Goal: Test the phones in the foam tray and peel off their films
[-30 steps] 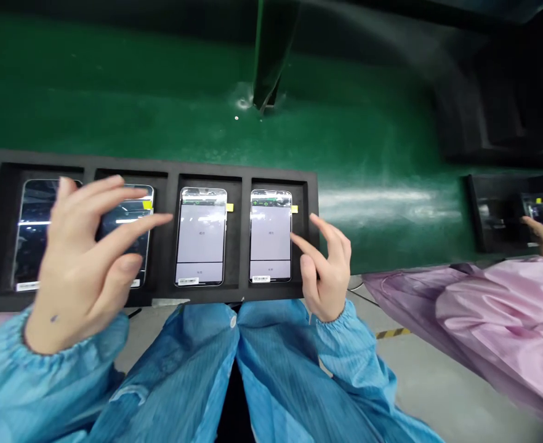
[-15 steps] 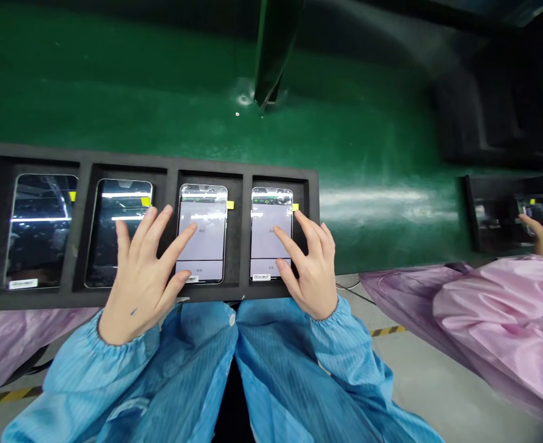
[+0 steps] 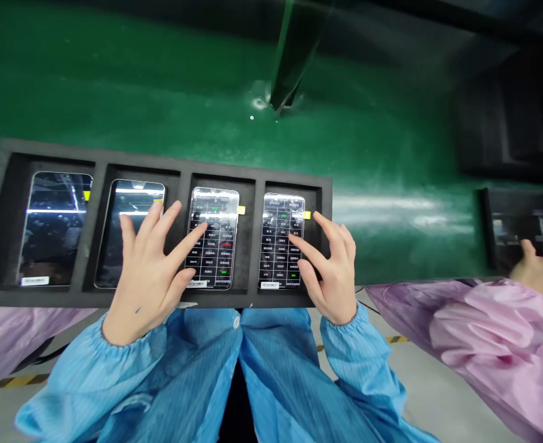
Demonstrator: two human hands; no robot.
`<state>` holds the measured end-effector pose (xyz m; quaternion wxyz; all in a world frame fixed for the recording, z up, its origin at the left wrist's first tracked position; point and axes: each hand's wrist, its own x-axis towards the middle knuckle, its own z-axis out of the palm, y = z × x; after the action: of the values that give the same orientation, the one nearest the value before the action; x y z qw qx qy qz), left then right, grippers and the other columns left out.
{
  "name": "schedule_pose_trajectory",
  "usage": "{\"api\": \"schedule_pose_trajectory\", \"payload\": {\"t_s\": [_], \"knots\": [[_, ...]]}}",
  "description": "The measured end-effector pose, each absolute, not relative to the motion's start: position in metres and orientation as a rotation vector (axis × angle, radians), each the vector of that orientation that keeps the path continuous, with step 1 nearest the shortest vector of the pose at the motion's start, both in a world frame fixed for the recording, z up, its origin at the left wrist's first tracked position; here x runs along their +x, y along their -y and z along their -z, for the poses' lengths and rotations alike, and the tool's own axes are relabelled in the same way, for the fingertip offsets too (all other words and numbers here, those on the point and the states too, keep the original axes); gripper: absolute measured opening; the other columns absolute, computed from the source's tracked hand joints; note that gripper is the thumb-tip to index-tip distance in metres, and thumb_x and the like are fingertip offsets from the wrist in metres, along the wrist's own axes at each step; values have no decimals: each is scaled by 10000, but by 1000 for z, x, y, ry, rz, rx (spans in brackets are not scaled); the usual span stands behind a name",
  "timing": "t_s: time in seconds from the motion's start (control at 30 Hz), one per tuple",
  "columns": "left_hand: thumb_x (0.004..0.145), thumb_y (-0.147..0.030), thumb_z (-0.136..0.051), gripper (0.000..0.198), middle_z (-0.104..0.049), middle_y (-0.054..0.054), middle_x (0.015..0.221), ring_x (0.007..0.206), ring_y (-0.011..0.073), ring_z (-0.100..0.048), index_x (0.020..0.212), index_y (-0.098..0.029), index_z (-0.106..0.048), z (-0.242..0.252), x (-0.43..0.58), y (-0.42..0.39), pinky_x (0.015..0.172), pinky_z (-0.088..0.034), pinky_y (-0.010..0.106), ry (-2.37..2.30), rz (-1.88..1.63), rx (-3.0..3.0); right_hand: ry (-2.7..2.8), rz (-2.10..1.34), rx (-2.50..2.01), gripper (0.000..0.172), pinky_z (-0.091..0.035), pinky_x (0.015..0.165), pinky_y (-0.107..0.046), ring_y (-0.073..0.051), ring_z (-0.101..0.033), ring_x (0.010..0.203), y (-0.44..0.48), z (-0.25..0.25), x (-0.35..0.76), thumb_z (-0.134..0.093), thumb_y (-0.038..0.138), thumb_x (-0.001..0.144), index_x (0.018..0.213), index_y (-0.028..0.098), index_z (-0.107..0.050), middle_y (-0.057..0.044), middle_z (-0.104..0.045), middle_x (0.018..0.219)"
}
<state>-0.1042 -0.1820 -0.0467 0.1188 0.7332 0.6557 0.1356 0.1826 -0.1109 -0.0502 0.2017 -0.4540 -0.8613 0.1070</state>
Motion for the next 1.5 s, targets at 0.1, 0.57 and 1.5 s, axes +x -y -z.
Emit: {"api": "schedule_pose_trajectory", "payload": {"t_s": [0.1,0.57,1.5], "knots": [[959,-362,-376,588,-33,42,1650,1529,353,-46,1516,-393,-187,47,-105,179,1208,8,688,-1898,-281,2199,2510,-243,-1266,331,-264,1162,-613,-315,-384,1389,107,50,181,-480,337,971,1263,261,-618,-90,-344,1566],[947,-387,-296,416,-339,23,1572,1480,359,-254,1095,-253,-661,51,-123,204,1227,-3,688,-1518,-675,2384,2393,-431,-990,291,-373,1105,-561,-263,-554,1205,126,48,193,-466,263,955,854,244,-738,-43,-624,1319],[967,-353,-408,470,-8,13,1652,1533,338,-30,1436,-341,-394,45,-109,144,1214,19,686,-1883,-290,2262,2531,-227,-1324,501,-219,1187,-591,-325,-326,1438,83,56,169,-461,427,972,1438,248,-426,-139,-289,1587]]}}
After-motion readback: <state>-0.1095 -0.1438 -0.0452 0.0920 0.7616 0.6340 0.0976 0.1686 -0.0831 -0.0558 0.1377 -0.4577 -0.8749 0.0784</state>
